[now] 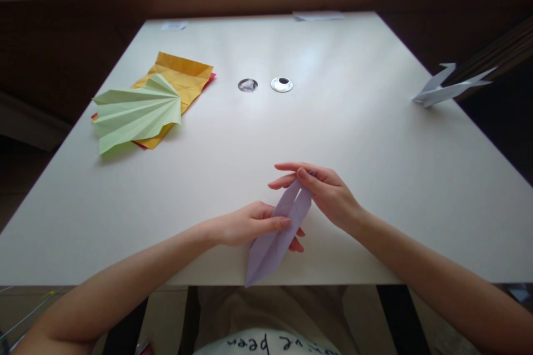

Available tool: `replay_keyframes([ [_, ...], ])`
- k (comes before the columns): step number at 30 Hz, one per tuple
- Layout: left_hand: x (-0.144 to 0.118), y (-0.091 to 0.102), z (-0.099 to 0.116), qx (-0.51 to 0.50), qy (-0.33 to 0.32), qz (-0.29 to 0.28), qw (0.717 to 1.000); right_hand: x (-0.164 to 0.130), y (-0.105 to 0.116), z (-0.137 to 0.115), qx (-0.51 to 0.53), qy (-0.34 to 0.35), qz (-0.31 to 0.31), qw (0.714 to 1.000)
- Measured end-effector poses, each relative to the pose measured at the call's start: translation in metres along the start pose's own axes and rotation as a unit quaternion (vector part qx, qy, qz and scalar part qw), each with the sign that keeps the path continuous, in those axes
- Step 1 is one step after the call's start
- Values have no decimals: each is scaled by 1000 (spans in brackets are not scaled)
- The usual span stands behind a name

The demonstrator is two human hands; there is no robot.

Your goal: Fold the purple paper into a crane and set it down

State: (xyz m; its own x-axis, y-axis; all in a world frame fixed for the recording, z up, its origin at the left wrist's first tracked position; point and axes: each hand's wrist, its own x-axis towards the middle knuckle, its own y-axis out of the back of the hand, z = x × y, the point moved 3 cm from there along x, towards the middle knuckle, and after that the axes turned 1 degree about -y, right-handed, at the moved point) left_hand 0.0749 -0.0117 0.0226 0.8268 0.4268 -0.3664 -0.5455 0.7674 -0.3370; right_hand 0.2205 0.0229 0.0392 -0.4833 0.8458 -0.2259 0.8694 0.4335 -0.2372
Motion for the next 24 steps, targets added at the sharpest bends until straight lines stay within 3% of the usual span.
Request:
replay_keyframes([
  [8,1,2,0,-41,-26,19,999,0,2,-3,16,49,-1,999],
  [15,8,8,-4,-123,-77,106,984,2,-11,18,-35,-90,-135,986],
  [20,10,9,-5,-102,-73,95,988,2,-11,16,-15,-84,-66,994],
  [24,9,7,-6,-124,-58,79,987,0,-5,9,-30,-10,-17,999],
])
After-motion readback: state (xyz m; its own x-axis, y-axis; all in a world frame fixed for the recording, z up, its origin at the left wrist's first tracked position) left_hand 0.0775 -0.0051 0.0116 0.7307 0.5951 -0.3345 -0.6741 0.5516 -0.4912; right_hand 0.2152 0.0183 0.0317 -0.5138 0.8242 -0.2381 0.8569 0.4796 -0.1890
